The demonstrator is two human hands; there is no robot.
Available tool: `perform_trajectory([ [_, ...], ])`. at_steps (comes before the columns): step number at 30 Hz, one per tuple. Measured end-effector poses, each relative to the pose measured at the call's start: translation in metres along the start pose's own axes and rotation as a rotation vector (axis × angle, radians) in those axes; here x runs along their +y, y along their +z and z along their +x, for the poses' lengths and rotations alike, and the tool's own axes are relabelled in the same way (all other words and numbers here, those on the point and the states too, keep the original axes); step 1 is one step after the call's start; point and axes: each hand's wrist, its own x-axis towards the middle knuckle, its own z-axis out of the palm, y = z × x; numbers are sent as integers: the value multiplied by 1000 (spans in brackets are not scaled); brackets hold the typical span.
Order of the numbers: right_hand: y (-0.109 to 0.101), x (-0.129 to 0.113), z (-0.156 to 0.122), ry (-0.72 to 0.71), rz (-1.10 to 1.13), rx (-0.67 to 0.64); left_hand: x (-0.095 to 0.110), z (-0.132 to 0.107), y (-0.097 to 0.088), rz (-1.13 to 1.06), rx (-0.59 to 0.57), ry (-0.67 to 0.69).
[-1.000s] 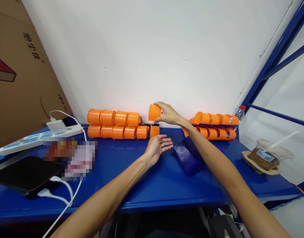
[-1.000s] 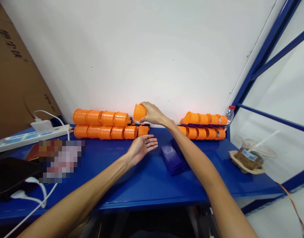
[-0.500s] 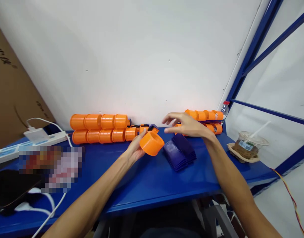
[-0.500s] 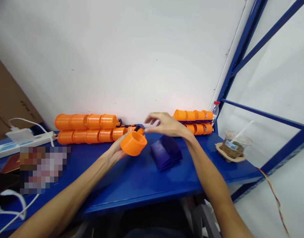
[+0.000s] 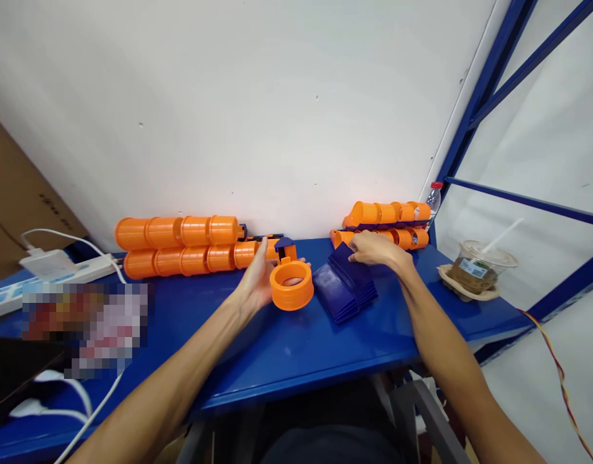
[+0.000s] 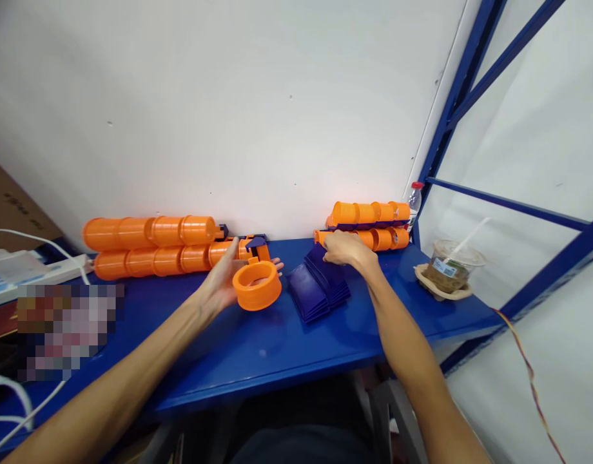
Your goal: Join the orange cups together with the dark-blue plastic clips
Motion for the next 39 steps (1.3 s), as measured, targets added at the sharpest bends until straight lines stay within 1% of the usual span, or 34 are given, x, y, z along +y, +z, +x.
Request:
perform_trajectory([
  [2,-2,2,-2,-12,38,74,0,0,1,49,19,-18],
  [5,-3,-4,-2,-63,127,268,-1,-1,3,117,66,4],
  [7,-1,-15,-1,-76,186,394,-1,-4,5,136,55,33],
  [8,1,-22,-1,-77,205,435,-1,-5,6,138,44,39],
  [10,5,-36,-1,-84,216,475,-1,-7,7,136,27,43],
  [14,15,-56,-3,-127,160,498,-1,-7,7,154,24,75],
  [19,20,-68,-7,-183,117,483,-3,-5,7,148,4,125],
  [26,20,-72,-10,-221,140,465,-5,-9,12,142,63,199],
  [32,16,-75,-16,-239,130,440,-6,-6,9,160,33,203],
  [39,17,-76,-16,-251,134,446,-9,-2,4,214,6,282],
])
